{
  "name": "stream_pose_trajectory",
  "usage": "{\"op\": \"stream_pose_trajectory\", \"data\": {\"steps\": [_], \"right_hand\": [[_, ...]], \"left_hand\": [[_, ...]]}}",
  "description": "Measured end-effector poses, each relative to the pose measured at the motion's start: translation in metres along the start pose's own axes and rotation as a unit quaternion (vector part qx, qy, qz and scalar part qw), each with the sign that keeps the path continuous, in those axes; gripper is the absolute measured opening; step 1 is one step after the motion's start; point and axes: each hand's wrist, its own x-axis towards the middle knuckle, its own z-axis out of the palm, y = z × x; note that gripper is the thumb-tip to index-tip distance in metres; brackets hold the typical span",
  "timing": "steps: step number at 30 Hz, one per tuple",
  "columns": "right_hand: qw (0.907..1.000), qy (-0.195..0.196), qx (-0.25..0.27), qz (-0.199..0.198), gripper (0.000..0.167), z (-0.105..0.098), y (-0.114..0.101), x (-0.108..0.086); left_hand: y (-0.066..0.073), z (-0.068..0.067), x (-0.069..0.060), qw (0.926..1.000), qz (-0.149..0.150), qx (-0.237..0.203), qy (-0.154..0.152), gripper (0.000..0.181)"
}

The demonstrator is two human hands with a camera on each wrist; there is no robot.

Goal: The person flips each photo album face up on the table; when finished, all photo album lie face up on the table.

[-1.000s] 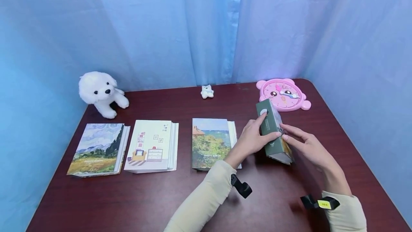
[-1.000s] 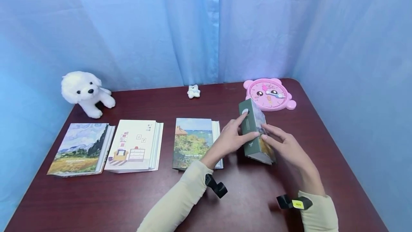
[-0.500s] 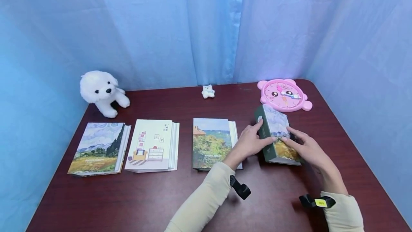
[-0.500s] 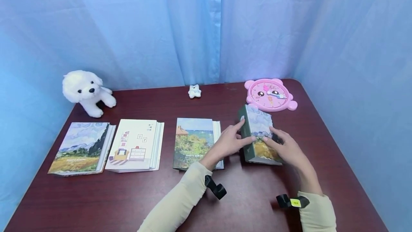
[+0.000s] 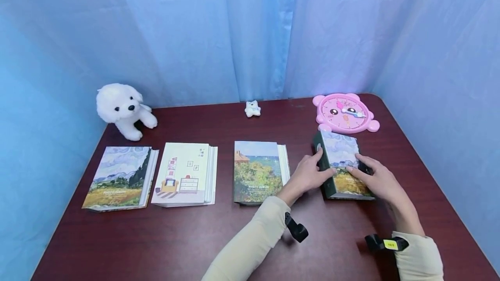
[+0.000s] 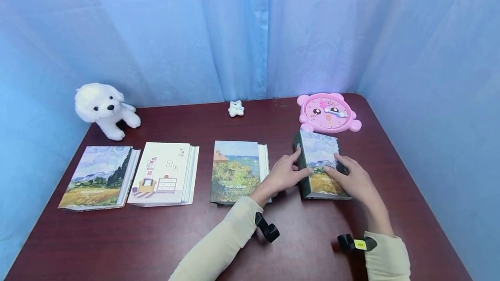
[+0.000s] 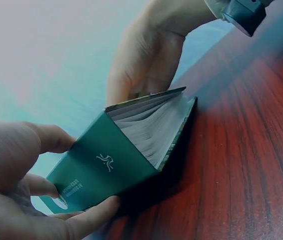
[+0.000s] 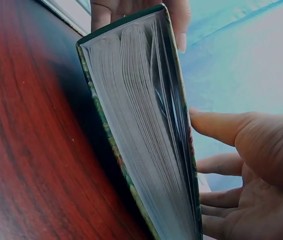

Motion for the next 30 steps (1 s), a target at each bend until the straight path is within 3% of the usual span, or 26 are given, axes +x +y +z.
{"op": "stream_pose_trajectory", "data": {"steps": [8, 14, 30], "right_hand": [[0.9993, 0.007, -0.035, 0.003, 0.088, -0.002, 0.003, 0.002], [0.9982, 0.012, -0.058, 0.001, 0.09, 0.0, 0.006, 0.003], [0.9967, 0.027, -0.075, -0.015, 0.087, 0.007, 0.004, 0.002]], "left_hand": [[0.0, 0.006, 0.002, 0.9997, 0.003, 0.022, 0.0, 0.073], [-0.002, 0.01, 0.002, 1.0, -0.003, 0.004, -0.001, 0.072], [-0.003, 0.005, -0.003, 0.9996, -0.028, -0.005, -0.003, 0.071]]}}
